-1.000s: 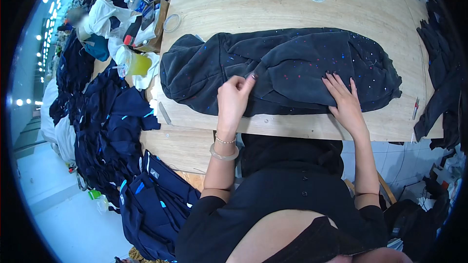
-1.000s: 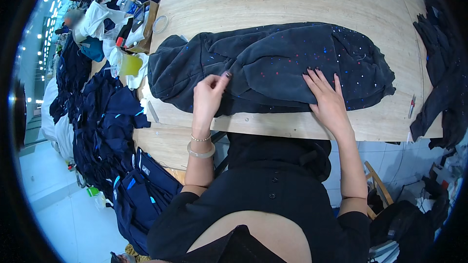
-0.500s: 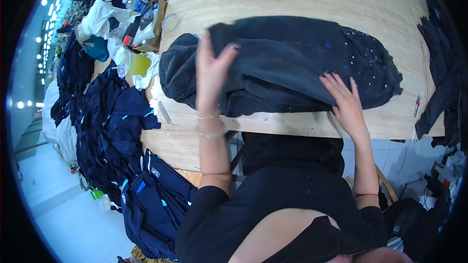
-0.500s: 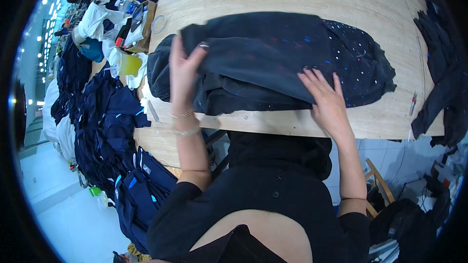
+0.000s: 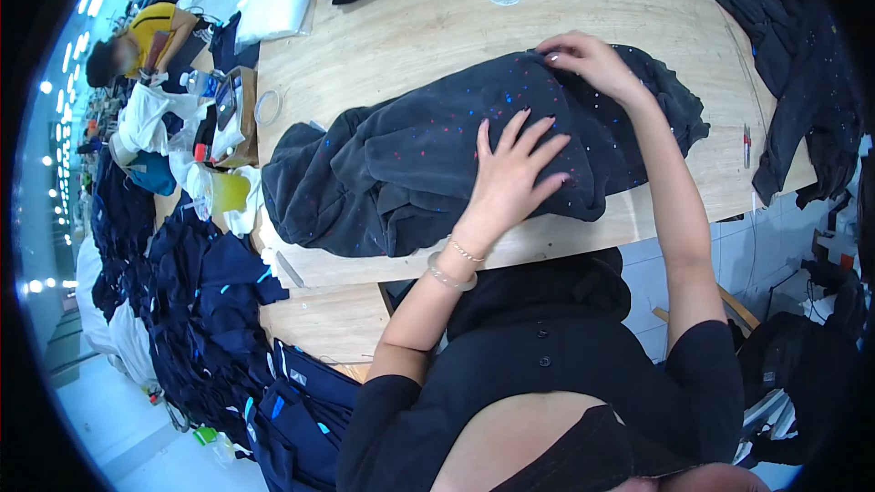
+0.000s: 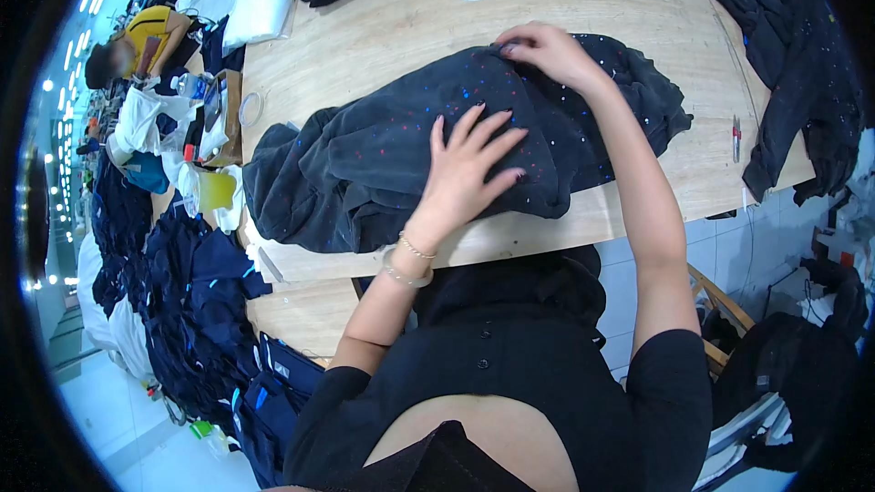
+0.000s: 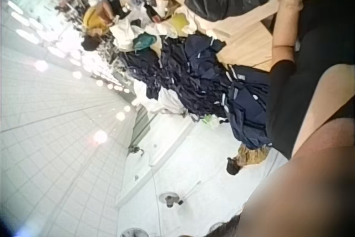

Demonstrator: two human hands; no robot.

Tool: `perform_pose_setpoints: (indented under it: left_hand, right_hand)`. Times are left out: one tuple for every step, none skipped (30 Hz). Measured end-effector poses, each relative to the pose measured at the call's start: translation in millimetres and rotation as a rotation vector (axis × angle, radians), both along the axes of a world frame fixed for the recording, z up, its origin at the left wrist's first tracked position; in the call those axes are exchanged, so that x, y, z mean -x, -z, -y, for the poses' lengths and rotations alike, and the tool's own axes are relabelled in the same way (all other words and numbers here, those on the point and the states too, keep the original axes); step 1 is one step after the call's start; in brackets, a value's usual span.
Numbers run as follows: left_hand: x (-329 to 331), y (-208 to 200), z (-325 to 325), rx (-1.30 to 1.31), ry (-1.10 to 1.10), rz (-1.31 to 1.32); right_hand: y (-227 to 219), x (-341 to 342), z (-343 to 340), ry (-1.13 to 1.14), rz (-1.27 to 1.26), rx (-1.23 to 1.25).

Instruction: Folding and inspecting black hoodies with paint-splatter patterns on a large work table in a garment factory.

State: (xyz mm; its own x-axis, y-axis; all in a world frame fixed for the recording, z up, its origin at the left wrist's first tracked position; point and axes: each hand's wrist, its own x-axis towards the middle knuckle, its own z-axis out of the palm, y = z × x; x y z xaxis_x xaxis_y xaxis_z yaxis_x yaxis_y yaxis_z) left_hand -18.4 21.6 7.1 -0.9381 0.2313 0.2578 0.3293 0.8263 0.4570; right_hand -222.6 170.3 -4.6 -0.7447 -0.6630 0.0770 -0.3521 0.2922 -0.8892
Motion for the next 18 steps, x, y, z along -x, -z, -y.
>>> perform_pose_setpoints:
  left_hand:
    - [-3,12,-1,0.029,0.003,0.033]
    - [-9,22,-1,0.059,0.004,0.063]
    - [-14,34,2,0.102,0.006,0.100]
    - [-15,36,3,0.102,0.005,0.100]
    - [-17,36,-1,0.123,0.010,0.118]
    - [-18,35,-4,0.144,0.016,0.136]
    - [-15,34,-7,0.161,0.039,0.137]
    - [-14,34,-6,0.165,0.045,0.129]
    - [-14,33,-7,0.162,0.058,0.136]
    - [-16,34,-1,0.162,0.047,0.154]
    - [-12,29,0,0.114,0.033,0.195]
    - [-8,17,5,0.069,0.013,0.242]
    - [6,-2,13,-0.124,-0.047,0.177]
    - [26,-15,23,-0.115,-0.124,0.054]
    - [48,-22,33,-0.111,-0.165,-0.105]
    - [76,-18,47,-0.137,-0.159,-0.134]
    - [104,-11,62,-0.218,-0.101,-0.178]
    - [132,0,72,-0.284,-0.053,-0.122]
  right_hand:
    - [7,7,15,-0.073,-0.003,-0.158]
    - [10,4,30,-0.108,-0.036,-0.084]
    - [9,7,43,-0.070,0.080,0.045]
    - [10,11,49,-0.030,0.201,0.167]
    - [17,21,44,-0.018,0.201,0.164]
    - [26,36,42,0.027,-0.024,0.024]
    - [43,47,39,0.073,-0.243,-0.121]
    - [50,51,46,0.055,-0.251,-0.352]
    - [57,49,41,0.116,-0.314,-0.346]
    - [56,34,49,0.152,-0.372,-0.331]
    - [48,27,37,0.205,-0.498,-0.259]
    - [33,16,26,0.262,-0.513,-0.161]
    - [12,1,11,0.322,-0.530,-0.068]
    - [-8,-21,-5,0.372,-0.391,0.003]
    - [-26,-48,-22,0.413,-0.305,0.020]
    - [-31,-70,-37,0.386,-0.250,-0.017]
    - [-32,-91,-51,0.355,-0.190,-0.052]
    - [-26,-112,-62,0.323,-0.219,-0.134]
